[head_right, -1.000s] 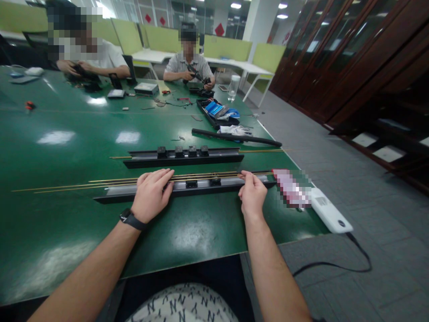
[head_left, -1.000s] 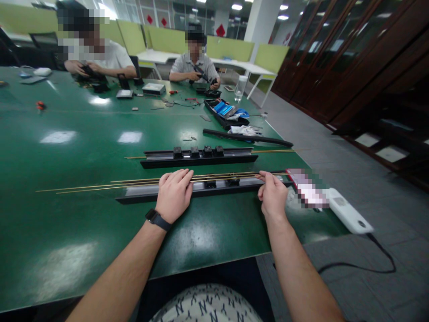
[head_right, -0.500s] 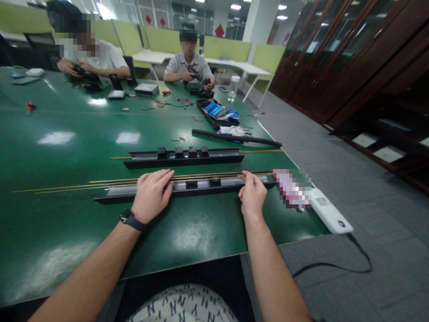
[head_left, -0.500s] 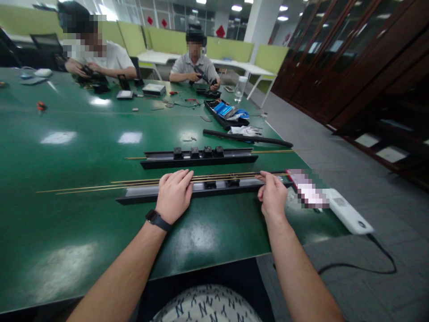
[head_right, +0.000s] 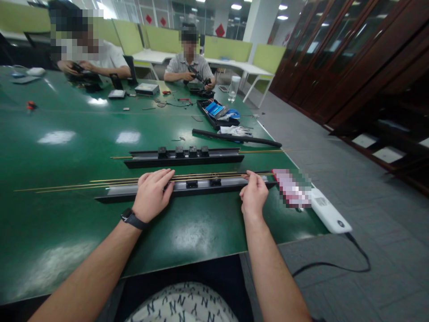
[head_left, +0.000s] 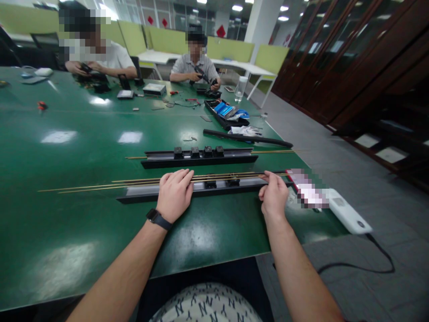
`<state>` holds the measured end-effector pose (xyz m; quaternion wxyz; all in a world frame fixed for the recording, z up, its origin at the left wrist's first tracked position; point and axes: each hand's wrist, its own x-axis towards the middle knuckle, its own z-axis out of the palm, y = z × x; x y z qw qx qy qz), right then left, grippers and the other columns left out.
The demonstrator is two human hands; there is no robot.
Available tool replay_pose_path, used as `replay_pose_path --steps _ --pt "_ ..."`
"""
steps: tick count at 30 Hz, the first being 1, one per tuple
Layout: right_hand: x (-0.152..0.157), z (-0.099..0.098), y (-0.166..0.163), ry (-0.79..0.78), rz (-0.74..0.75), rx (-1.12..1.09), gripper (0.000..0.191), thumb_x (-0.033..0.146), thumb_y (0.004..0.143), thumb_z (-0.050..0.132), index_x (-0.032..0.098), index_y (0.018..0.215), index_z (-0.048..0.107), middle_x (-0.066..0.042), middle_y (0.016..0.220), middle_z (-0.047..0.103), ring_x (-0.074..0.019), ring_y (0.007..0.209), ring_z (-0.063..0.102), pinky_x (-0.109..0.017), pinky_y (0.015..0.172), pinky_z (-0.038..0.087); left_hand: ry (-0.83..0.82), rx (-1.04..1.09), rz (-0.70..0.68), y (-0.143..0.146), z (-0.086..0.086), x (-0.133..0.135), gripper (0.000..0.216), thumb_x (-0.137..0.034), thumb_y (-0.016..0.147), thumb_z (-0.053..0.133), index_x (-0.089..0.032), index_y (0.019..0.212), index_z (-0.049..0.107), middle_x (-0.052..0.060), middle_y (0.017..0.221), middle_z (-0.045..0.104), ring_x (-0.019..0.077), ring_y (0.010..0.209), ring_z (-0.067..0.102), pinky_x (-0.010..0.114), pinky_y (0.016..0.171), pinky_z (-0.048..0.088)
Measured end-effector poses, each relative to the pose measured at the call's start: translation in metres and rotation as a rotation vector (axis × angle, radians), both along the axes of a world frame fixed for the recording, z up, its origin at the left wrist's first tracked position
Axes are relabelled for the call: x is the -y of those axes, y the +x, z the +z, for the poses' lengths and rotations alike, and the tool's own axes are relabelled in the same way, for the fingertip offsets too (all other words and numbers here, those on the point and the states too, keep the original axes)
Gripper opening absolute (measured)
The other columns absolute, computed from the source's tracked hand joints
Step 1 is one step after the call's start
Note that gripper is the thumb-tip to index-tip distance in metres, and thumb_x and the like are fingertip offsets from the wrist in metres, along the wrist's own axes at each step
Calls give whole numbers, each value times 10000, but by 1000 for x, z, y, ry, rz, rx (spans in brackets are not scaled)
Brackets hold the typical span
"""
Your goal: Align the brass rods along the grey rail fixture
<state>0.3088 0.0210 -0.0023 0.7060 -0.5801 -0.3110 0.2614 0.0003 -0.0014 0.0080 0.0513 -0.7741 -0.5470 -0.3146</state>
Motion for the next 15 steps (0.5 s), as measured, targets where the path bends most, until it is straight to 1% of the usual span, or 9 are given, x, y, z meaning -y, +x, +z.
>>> replay_pose_path --steps 9,15 --pt "-1 1 0 10 -14 -25 405 537 904 683 159 1036 740 -52 909 776 -47 327 472 -202 268 242 10 -16 3 0 0 0 368 -269 1053 494 -226 1355 701 110 1393 739 300 1301 674 513 1114 422" --pt "0 2 -1 5 -18 -42 367 497 908 670 158 1031 734 -58 934 781 -45 329 473 -202 268 237 -5 -12 7 1 1 0 365 -279 1050 502 -235 1352 704 109 1393 741 304 1304 674 522 1113 423"
